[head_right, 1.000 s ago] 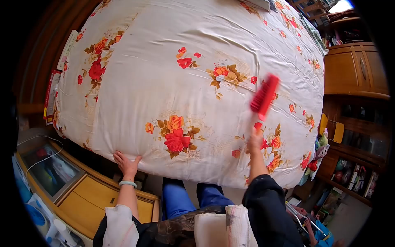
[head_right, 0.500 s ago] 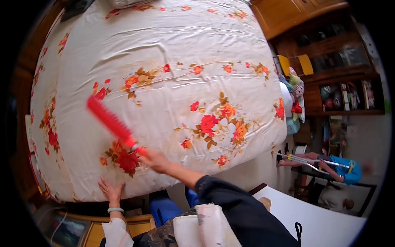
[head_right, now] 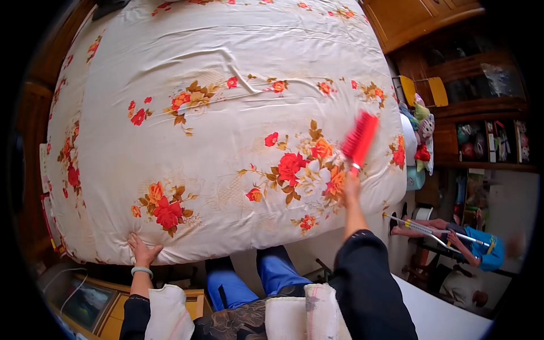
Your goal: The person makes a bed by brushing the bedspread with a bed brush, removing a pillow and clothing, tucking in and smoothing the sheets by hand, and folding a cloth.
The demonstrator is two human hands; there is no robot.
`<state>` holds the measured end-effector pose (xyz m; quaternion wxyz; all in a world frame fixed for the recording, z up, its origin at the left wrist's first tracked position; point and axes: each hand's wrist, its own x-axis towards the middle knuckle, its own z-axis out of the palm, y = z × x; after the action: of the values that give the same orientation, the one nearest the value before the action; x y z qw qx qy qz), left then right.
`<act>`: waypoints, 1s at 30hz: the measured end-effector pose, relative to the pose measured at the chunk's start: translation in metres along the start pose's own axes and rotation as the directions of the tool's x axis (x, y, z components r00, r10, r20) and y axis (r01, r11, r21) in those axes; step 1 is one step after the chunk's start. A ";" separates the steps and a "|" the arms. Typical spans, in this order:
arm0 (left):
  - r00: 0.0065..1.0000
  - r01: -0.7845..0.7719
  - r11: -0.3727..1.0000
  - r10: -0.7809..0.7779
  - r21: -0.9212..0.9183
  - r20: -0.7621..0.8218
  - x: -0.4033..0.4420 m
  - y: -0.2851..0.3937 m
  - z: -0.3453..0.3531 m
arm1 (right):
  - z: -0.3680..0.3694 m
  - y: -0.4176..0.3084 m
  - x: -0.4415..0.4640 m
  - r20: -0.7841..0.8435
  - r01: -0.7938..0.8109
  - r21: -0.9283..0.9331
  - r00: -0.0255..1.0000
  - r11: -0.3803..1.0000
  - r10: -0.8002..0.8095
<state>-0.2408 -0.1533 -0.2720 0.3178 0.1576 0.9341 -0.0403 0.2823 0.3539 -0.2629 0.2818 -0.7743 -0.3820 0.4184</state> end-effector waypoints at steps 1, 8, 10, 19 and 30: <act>1.000 -0.004 1.000 0.003 0.028 0.016 -0.003 0.008 -0.005 | -0.066 0.023 0.033 -0.127 -0.070 0.067 0.989 0.995 0.078; 0.961 0.234 0.971 -0.238 0.043 0.138 -0.010 0.024 -0.023 | -0.110 0.046 0.000 -0.033 0.072 -0.228 0.996 0.971 -0.081; 0.964 0.240 0.971 -0.241 0.021 0.112 -0.010 0.021 -0.018 | -0.009 0.011 -0.068 0.180 0.213 -0.106 0.965 0.971 -0.192; 0.998 -0.007 1.000 0.006 0.019 0.057 0.002 0.004 -0.004 | 0.313 -0.085 -0.311 0.973 0.825 0.064 0.073 0.562 -0.218; 0.994 0.073 0.996 -0.077 0.045 0.080 -0.001 0.014 -0.009 | 0.018 -0.028 0.074 0.122 0.400 -0.680 0.888 0.614 -0.444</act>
<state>-0.2404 -0.1384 -0.2635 0.3506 0.1273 0.9245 -0.0782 0.2832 0.4328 -0.2833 0.0749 -0.7223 -0.6721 0.1450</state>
